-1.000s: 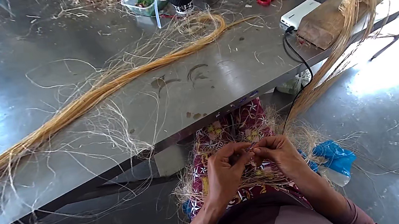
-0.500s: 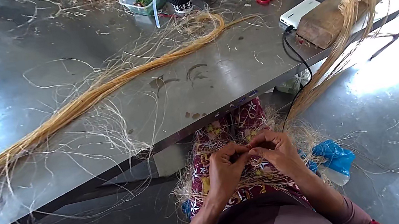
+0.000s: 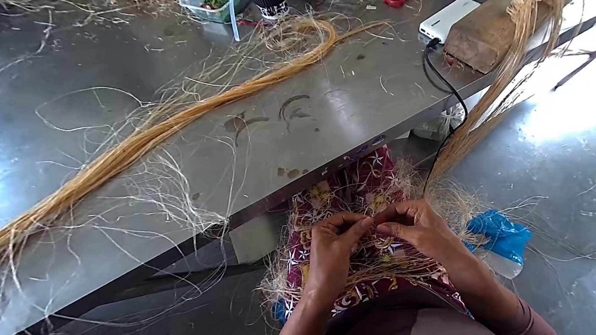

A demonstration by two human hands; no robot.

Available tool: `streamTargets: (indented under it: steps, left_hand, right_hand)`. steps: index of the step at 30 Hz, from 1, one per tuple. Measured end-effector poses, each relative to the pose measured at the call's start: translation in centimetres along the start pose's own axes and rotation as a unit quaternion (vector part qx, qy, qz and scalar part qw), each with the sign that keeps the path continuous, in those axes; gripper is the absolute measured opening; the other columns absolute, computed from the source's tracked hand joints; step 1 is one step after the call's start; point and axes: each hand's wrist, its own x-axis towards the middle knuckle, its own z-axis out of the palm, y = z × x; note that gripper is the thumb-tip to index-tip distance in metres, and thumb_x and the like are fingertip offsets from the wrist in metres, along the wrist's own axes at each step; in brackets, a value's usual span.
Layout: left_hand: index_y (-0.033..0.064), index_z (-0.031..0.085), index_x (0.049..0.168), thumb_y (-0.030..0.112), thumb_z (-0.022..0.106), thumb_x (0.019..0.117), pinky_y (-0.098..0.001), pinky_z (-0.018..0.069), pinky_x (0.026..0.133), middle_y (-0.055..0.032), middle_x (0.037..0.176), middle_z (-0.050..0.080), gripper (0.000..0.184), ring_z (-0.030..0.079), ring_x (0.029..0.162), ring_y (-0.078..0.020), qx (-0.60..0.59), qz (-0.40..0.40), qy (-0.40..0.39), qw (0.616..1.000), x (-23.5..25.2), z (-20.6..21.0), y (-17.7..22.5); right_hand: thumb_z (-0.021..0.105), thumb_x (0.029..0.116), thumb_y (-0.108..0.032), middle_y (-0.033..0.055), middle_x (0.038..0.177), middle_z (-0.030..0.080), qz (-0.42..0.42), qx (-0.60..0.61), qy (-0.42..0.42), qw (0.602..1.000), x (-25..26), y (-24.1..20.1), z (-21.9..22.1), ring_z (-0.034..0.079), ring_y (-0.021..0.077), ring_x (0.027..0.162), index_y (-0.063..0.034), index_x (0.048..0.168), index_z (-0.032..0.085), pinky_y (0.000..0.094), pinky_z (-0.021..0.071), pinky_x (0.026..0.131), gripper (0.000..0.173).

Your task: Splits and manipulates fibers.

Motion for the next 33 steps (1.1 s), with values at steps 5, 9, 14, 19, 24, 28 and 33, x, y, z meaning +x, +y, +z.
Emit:
streamTargets:
  steps: [5, 9, 14, 19, 24, 28, 33]
  left_hand:
    - [0.0061, 0.075, 0.083, -0.006, 0.067, 0.0879, -0.0124, 0.0414, 0.047, 0.0026, 0.071, 0.069, 0.015, 0.053, 0.052, 0.0025, -0.02, -0.008, -0.001, 1.0, 0.0, 0.4, -0.1]
    - [0.0053, 0.076, 0.089, -0.005, 0.069, 0.0874, -0.0126, 0.0425, 0.049, 0.0031, 0.075, 0.071, 0.013, 0.054, 0.054, 0.0031, -0.001, 0.003, -0.017, 1.0, 0.0, 0.1, -0.4]
    - [0.0066, 0.076, 0.09, -0.004, 0.071, 0.0863, -0.0129, 0.0472, 0.054, 0.0046, 0.078, 0.072, 0.012, 0.059, 0.059, 0.0028, 0.023, 0.027, -0.031, 0.999, 0.0, -0.1, -0.4]
    - [0.0063, 0.077, 0.09, -0.005, 0.07, 0.0866, -0.0135, 0.0508, 0.058, 0.0041, 0.079, 0.074, 0.013, 0.063, 0.065, 0.0019, 0.035, 0.043, -0.03, 0.998, -0.1, 0.0, -0.5]
    - [0.0064, 0.077, 0.09, -0.005, 0.07, 0.0857, -0.0136, 0.0521, 0.059, 0.0048, 0.078, 0.074, 0.014, 0.064, 0.065, 0.0019, 0.037, 0.051, -0.032, 0.998, 0.0, 0.2, -0.6]
    - [0.0085, 0.076, 0.089, -0.004, 0.069, 0.0879, -0.0135, 0.0503, 0.058, 0.0067, 0.077, 0.072, 0.014, 0.061, 0.063, 0.0028, 0.021, 0.049, -0.036, 0.998, 0.1, 0.2, -0.9]
    - [0.0085, 0.076, 0.085, -0.003, 0.066, 0.0894, -0.0184, 0.0558, 0.071, 0.0016, 0.088, 0.073, 0.016, 0.066, 0.078, -0.003, -0.04, 0.021, -0.013, 0.999, 0.4, 0.3, -1.0]
  right_hand:
    - [0.067, 0.093, -0.002, -0.0056, 0.077, 0.069, -0.019, 0.024, 0.028, 0.999, 0.1, 0.6, 0.8, 0.064, -0.0036, 0.07, -0.0019, 0.09, 0.072, 0.0141, 0.0537, 0.069, 0.006]
    - [0.065, 0.0937, -0.002, -0.0066, 0.077, 0.068, -0.03, 0.022, 0.014, 0.999, 0.2, 0.6, 0.6, 0.063, -0.0039, 0.071, -0.0027, 0.089, 0.07, 0.014, 0.0532, 0.07, 0.007]
    - [0.065, 0.0935, -0.001, -0.0075, 0.077, 0.068, -0.036, 0.026, -0.005, 0.999, 0.4, 0.7, 0.0, 0.063, -0.0042, 0.072, -0.0035, 0.089, 0.069, 0.014, 0.0526, 0.07, 0.007]
    - [0.063, 0.0932, 0.0, -0.0084, 0.077, 0.067, -0.032, 0.018, -0.015, 0.999, 0.3, 0.5, -0.1, 0.062, -0.0052, 0.071, -0.0039, 0.088, 0.068, 0.013, 0.052, 0.069, 0.008]
    - [0.062, 0.0933, 0.0, -0.0085, 0.078, 0.067, -0.036, 0.02, -0.023, 0.999, 0.3, 0.6, -0.2, 0.062, -0.0054, 0.072, -0.0041, 0.088, 0.069, 0.0132, 0.052, 0.07, 0.009]
    - [0.063, 0.0932, 0.0, -0.0085, 0.078, 0.068, -0.036, 0.028, -0.021, 0.999, 0.2, 0.6, -0.3, 0.063, -0.0052, 0.072, -0.004, 0.089, 0.068, 0.0134, 0.0526, 0.07, 0.008]
    - [0.074, 0.0862, -0.004, -0.0041, 0.084, 0.068, -0.024, 0.038, -0.009, 0.999, 0.2, 1.0, 0.6, 0.064, -0.0005, 0.075, -0.0005, 0.1, 0.068, 0.0173, 0.0555, 0.072, 0.016]
